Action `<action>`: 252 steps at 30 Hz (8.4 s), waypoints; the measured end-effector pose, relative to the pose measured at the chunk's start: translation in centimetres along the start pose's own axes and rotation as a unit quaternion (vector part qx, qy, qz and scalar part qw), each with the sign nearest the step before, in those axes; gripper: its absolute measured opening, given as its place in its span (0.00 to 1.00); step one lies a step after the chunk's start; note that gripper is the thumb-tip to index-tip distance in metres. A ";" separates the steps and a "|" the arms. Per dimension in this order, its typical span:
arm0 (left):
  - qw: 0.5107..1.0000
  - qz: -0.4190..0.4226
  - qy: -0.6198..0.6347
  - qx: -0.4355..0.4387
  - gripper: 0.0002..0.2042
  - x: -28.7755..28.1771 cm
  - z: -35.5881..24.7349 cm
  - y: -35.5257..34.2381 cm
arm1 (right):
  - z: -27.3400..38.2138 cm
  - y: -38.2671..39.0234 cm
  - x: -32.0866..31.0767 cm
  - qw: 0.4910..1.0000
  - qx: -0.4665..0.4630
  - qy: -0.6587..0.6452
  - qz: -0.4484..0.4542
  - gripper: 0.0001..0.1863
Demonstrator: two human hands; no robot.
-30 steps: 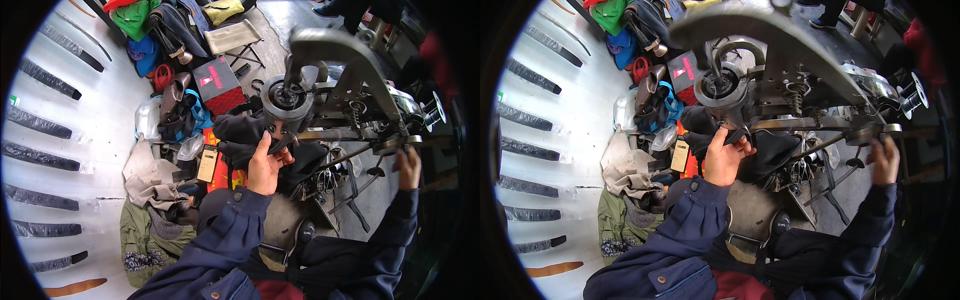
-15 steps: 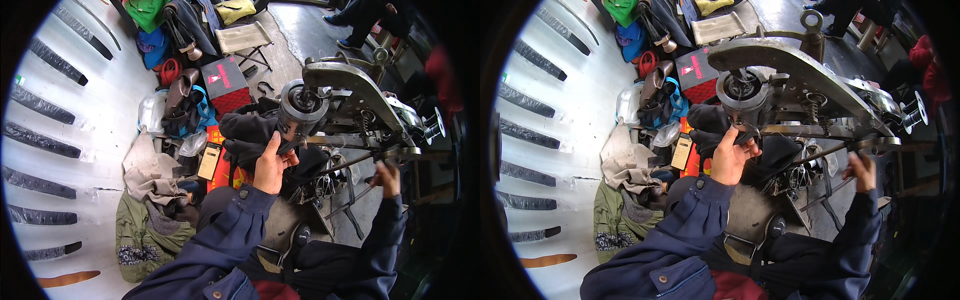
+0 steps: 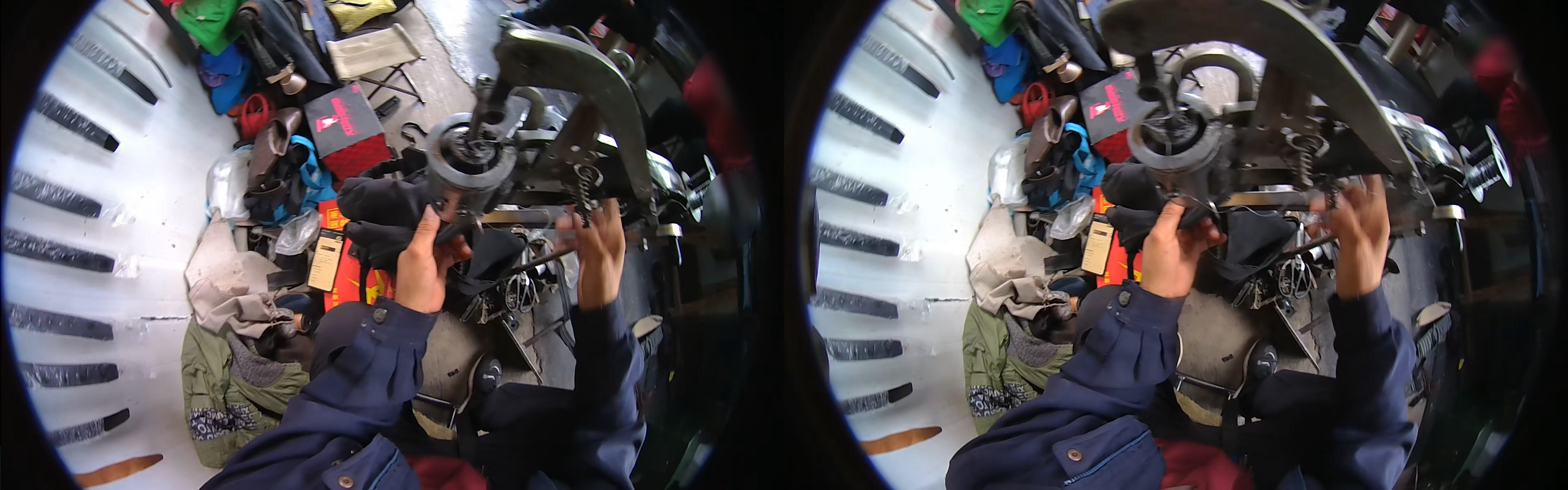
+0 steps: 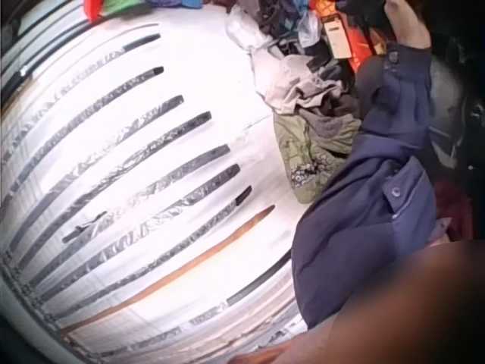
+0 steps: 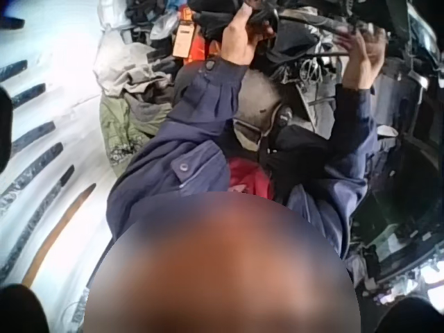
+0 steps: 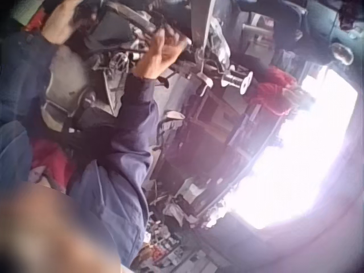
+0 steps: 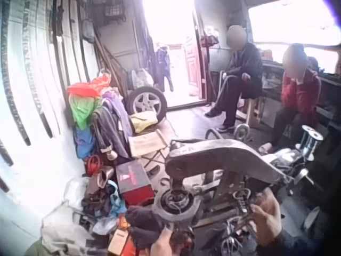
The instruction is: The person sews a black bag using a manual sewing machine, repeatedly positioning the fabric under the needle, operating the foot pedal, and trimming threads with scissors. The person adjusts the bag and continues stitching along its edges.
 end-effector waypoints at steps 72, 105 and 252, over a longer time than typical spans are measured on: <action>0.995 -0.063 -0.051 0.049 0.20 -4.1 0.2 -1.7 | -30.7 5.2 -14.2 0.809 0.332 0.457 -0.161 0.22; 0.992 -0.100 -0.066 -0.026 0.25 -4.4 0.7 -1.2 | -10.4 9.7 11.5 0.796 0.440 -0.277 0.311 0.44; 0.941 0.334 -0.050 -0.024 0.07 -12.0 -9.0 10.6 | -11.6 26.4 11.7 0.819 0.451 -0.195 0.297 0.32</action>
Point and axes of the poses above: each hand's wrist, its own y-axis away from the middle knuckle, its own x-axis out of the palm, z = x × y, the point moved 1 cm from there along -y, towards the middle knuckle, and after that the axes turned 15 degrees about x, right-handed, at the moved point
